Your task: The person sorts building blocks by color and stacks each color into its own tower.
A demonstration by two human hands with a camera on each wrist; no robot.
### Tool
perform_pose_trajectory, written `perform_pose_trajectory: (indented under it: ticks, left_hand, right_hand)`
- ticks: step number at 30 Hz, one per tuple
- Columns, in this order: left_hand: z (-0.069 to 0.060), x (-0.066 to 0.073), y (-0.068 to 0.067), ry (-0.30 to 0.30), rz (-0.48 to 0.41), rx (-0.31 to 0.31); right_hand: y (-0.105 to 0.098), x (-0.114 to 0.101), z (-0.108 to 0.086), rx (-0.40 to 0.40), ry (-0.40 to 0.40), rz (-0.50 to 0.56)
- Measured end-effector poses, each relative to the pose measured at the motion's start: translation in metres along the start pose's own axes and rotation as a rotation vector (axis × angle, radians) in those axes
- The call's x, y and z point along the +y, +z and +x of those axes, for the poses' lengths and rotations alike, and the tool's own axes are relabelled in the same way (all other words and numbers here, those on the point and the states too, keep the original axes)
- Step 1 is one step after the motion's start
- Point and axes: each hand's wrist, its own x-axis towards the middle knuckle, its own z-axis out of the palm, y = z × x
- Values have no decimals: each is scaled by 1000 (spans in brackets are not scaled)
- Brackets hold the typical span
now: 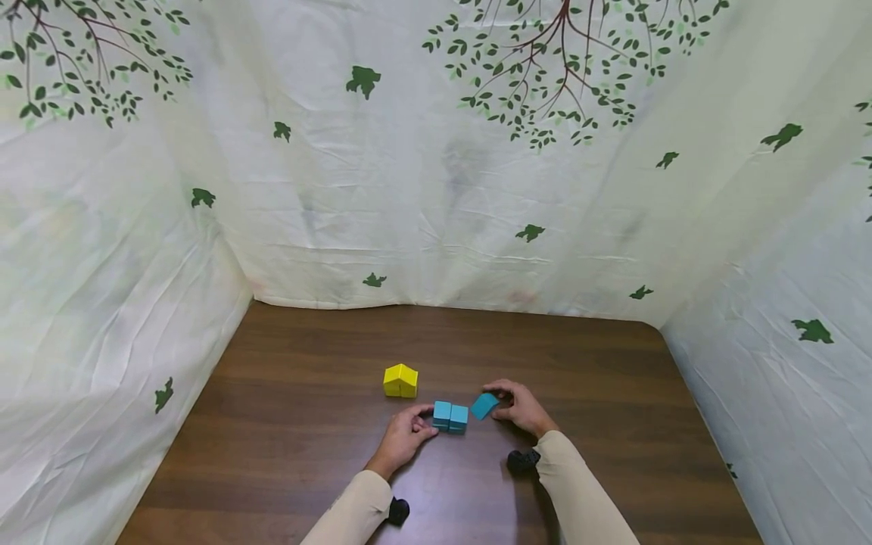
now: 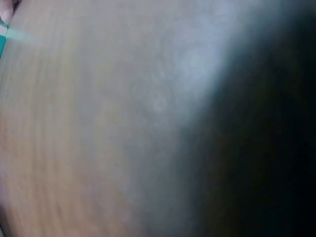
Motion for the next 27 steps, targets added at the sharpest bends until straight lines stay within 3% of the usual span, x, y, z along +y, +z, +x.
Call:
perform_pose_trajectory:
  ticks: [20, 27]
  left_hand:
    - [2, -1, -1, 16, -2, 1]
    - [2, 1, -1, -18, -3, -15]
  right_hand:
    - [9, -6, -5, 127, 54, -18]
    - [13, -9, -13, 162, 65, 28]
